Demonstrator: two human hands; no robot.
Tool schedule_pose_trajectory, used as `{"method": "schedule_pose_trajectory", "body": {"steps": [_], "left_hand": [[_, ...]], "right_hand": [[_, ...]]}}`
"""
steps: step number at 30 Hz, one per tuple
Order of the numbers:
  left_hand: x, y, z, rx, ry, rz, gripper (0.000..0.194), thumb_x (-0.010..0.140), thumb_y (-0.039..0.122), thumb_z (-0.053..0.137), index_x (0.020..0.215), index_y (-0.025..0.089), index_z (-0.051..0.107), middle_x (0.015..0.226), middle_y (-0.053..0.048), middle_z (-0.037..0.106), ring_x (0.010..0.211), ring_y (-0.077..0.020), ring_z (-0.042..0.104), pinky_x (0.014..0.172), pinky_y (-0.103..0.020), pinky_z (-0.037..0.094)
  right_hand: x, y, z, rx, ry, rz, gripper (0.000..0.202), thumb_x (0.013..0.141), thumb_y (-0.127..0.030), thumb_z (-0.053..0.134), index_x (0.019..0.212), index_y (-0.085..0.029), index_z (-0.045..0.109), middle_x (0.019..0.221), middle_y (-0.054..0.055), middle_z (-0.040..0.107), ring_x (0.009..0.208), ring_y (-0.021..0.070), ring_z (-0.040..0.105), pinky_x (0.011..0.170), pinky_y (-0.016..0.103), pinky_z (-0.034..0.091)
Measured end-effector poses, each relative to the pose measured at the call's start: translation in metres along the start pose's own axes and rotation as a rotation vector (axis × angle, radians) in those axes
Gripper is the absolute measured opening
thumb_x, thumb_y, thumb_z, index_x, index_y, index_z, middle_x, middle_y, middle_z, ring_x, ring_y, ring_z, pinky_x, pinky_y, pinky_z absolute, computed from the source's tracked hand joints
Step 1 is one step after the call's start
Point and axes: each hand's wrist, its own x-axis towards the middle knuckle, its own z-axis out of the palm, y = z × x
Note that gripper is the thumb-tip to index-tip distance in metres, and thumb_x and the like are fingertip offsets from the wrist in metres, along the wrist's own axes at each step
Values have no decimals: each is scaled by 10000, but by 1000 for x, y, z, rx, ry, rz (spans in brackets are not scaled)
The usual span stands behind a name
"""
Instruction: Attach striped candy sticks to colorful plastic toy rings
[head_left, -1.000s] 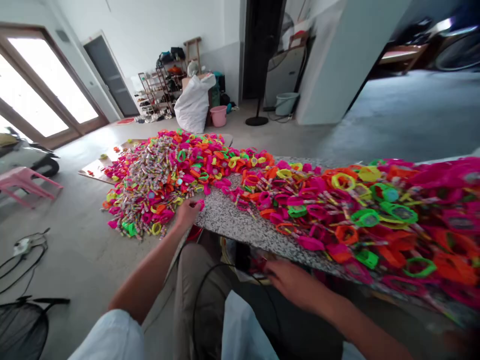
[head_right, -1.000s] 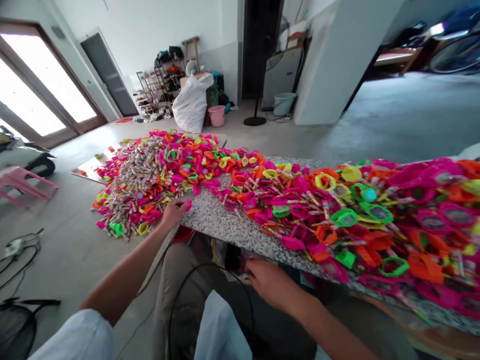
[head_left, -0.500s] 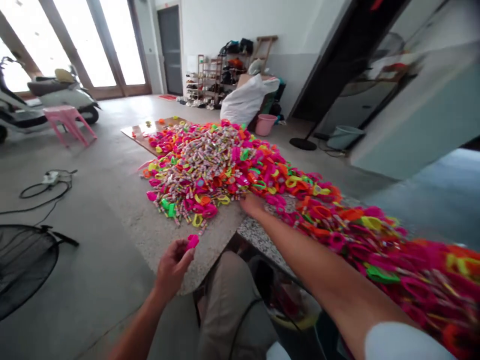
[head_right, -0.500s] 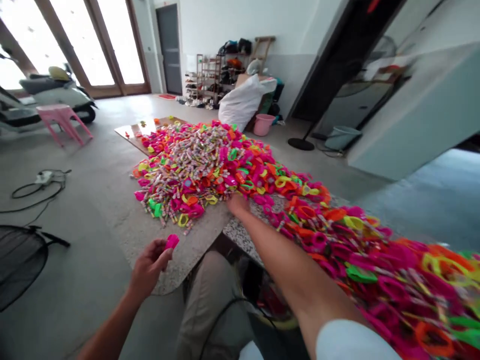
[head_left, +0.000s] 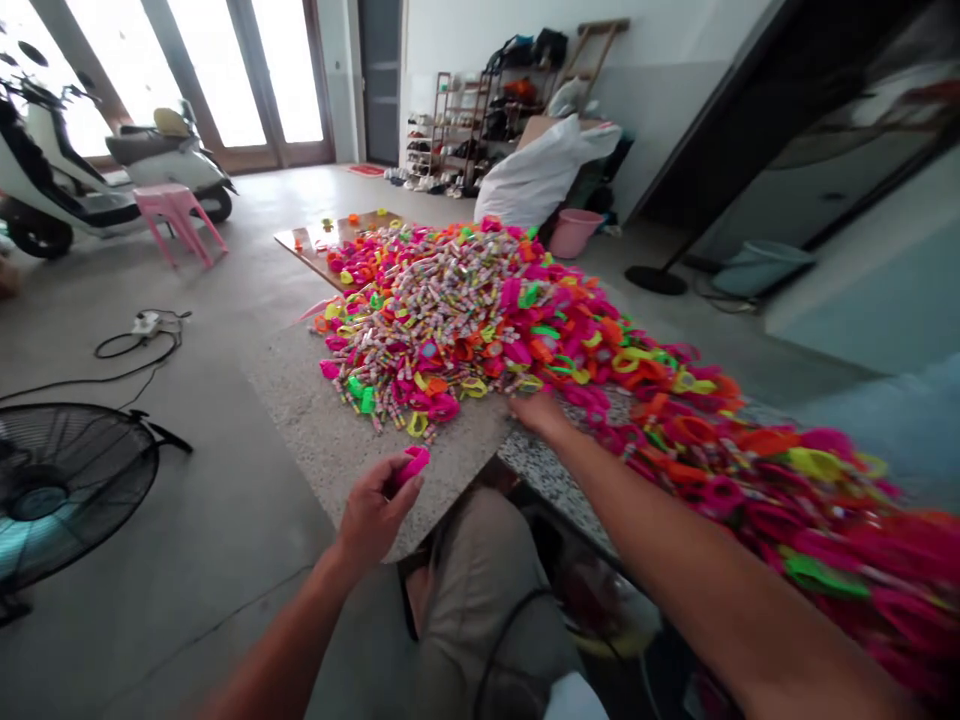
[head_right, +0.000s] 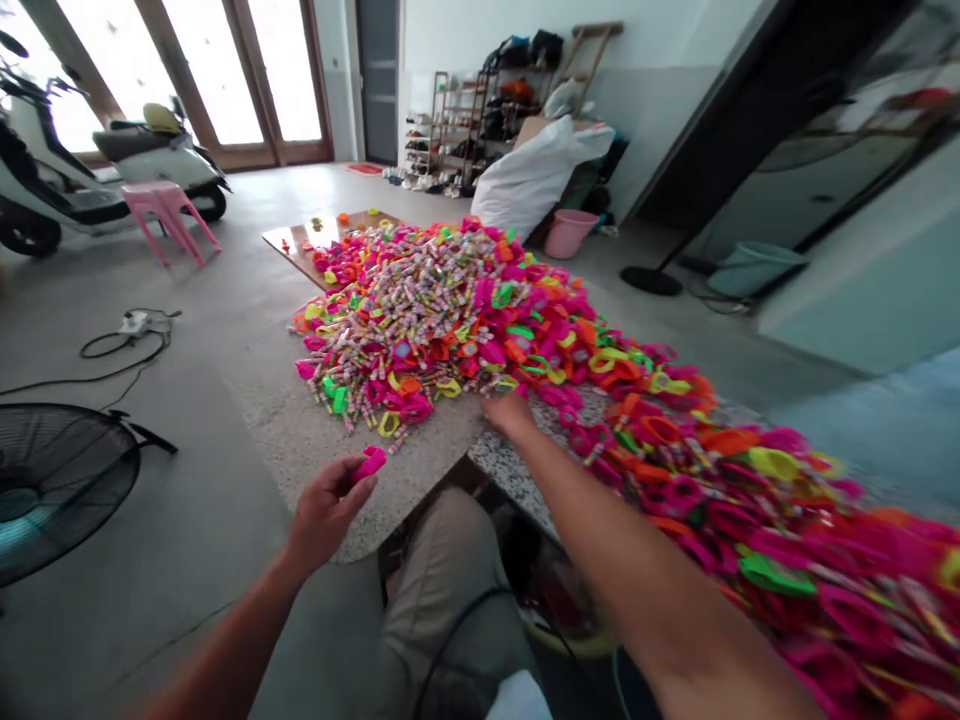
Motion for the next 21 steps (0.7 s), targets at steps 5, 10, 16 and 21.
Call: {"method": "schedule_pose_trajectory", "body": {"steps": [5, 10, 16, 21], "left_hand": [[-14, 30, 52, -108, -127, 28, 427, 821, 530, 790, 1053, 177, 722, 801, -11, 648, 693, -131, 555, 637, -230, 444], [-43, 74, 127, -492, -435, -93, 480, 859, 661, 717, 884, 198, 593, 622, 53, 451, 541, -96, 427, 518, -215, 385], [-91, 126, 216, -823, -817, -460, 424, 883, 592, 730, 876, 204, 559, 617, 60, 387, 510, -98, 440, 433, -202, 357], [-125, 149, 275, -863, -995, -606, 392, 851, 483, 813, 904, 182, 567, 675, 57, 459, 539, -84, 483, 431, -178, 392]], "right_hand": [[-104, 44, -37, 436, -82, 7, 183, 875, -347, 535, 784, -190, 556, 678, 48, 646, 558, 166, 609, 532, 262, 491], [-218, 95, -76, 1008, -76, -189, 281, 806, -453, 633, 885, -232, 477, 771, 2, 706, 521, 131, 586, 516, 249, 497], [-300, 142, -118, 1232, 211, -261, 252, 842, -408, 695, 895, -226, 528, 684, -40, 636, 516, 110, 545, 496, 213, 459], [-332, 170, -141, 1232, 536, -178, 302, 930, -495, 658, 983, -223, 537, 768, -32, 640, 538, 108, 568, 481, 210, 474]]}}
